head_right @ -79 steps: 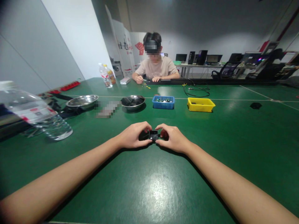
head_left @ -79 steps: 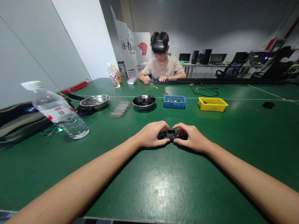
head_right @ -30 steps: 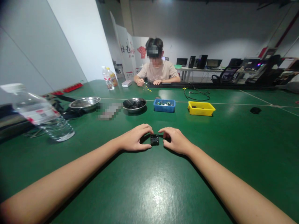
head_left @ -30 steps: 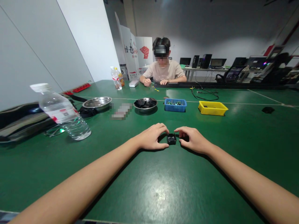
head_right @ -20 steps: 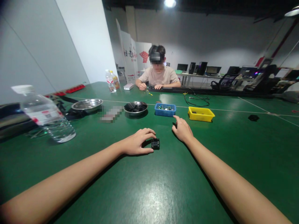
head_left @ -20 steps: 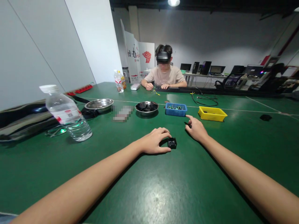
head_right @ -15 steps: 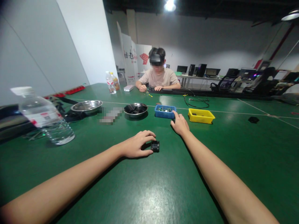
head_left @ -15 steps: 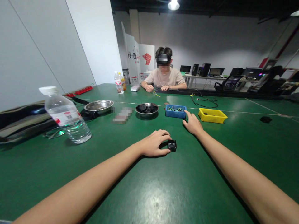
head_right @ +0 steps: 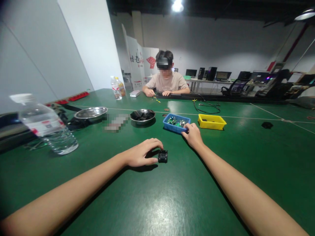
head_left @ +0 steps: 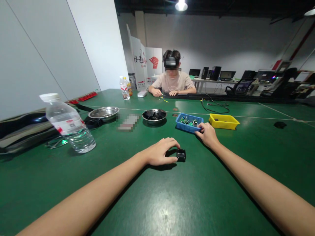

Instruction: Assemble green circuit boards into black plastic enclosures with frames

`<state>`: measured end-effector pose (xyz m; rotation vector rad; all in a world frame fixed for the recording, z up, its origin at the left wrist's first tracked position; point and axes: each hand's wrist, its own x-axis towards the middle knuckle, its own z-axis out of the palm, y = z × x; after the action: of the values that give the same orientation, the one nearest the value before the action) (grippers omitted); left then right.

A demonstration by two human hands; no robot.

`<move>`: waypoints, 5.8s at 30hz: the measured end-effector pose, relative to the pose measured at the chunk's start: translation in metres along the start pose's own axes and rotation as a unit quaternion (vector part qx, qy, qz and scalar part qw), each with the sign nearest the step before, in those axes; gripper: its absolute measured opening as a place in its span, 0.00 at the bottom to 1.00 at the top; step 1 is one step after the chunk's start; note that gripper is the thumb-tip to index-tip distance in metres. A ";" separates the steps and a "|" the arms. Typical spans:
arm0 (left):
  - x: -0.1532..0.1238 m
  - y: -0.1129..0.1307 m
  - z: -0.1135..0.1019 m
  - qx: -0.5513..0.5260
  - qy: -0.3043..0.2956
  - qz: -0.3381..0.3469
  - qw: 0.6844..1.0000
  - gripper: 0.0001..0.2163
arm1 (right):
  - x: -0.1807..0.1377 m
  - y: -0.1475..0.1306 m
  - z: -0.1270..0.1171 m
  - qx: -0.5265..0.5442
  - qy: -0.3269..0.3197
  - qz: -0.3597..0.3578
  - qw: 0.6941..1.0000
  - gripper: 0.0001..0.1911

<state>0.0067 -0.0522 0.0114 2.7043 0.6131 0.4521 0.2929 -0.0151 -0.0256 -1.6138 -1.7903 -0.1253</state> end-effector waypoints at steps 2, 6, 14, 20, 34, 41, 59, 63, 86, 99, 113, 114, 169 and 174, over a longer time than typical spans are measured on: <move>0.001 -0.002 -0.001 -0.006 0.040 -0.010 0.999 0.11 | -0.012 -0.003 -0.008 0.022 0.000 -0.024 0.999 0.06; 0.003 -0.007 0.001 0.014 0.137 -0.029 0.990 0.09 | -0.030 -0.011 -0.019 0.060 -0.003 -0.084 0.995 0.02; 0.003 -0.018 0.005 0.098 0.199 -0.061 0.973 0.10 | -0.038 -0.028 -0.018 0.040 -0.017 -0.226 0.973 0.06; 0.003 -0.019 0.004 0.137 0.202 -0.078 0.967 0.09 | -0.039 -0.034 -0.027 0.022 -0.046 -0.242 0.969 0.09; 0.004 -0.023 0.000 0.245 0.215 -0.094 0.941 0.05 | -0.039 -0.036 -0.027 -0.007 -0.030 -0.313 0.949 0.12; 0.005 -0.024 0.000 0.230 0.226 -0.087 0.943 0.07 | -0.039 -0.036 -0.027 -0.008 -0.036 -0.301 0.953 0.12; 0.008 -0.021 0.002 -0.080 0.361 -0.170 0.913 0.07 | -0.039 -0.036 -0.026 0.006 -0.055 -0.264 0.963 0.12; 0.008 -0.021 0.002 -0.105 0.382 -0.183 0.900 0.09 | -0.039 -0.036 -0.026 0.006 -0.050 -0.276 0.960 0.12; 0.015 -0.027 0.003 0.160 0.353 0.054 0.921 0.05 | -0.039 -0.056 -0.026 -0.035 -0.031 -0.378 0.925 0.12; 0.013 -0.027 0.001 0.207 0.323 -0.031 0.923 0.06 | -0.039 -0.048 -0.020 0.017 -0.058 -0.315 0.947 0.12; 0.009 -0.013 -0.010 0.357 0.250 -0.187 0.881 0.09 | -0.038 -0.041 -0.017 0.061 -0.054 -0.261 0.962 0.10; 0.009 -0.011 -0.011 0.363 0.244 -0.192 0.878 0.09 | -0.038 -0.041 -0.018 0.061 -0.054 -0.261 0.962 0.10; 0.005 -0.032 -0.005 0.250 0.316 -0.088 0.911 0.05 | -0.039 -0.045 -0.022 0.012 -0.072 -0.274 0.959 0.14; 0.005 -0.033 -0.003 0.226 0.322 -0.050 0.918 0.07 | -0.039 -0.045 -0.022 0.020 -0.081 -0.268 0.960 0.14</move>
<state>-0.0021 -0.0214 0.0025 2.8953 1.1423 1.3463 0.2604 -0.0686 -0.0139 -1.0978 -2.3072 -0.2067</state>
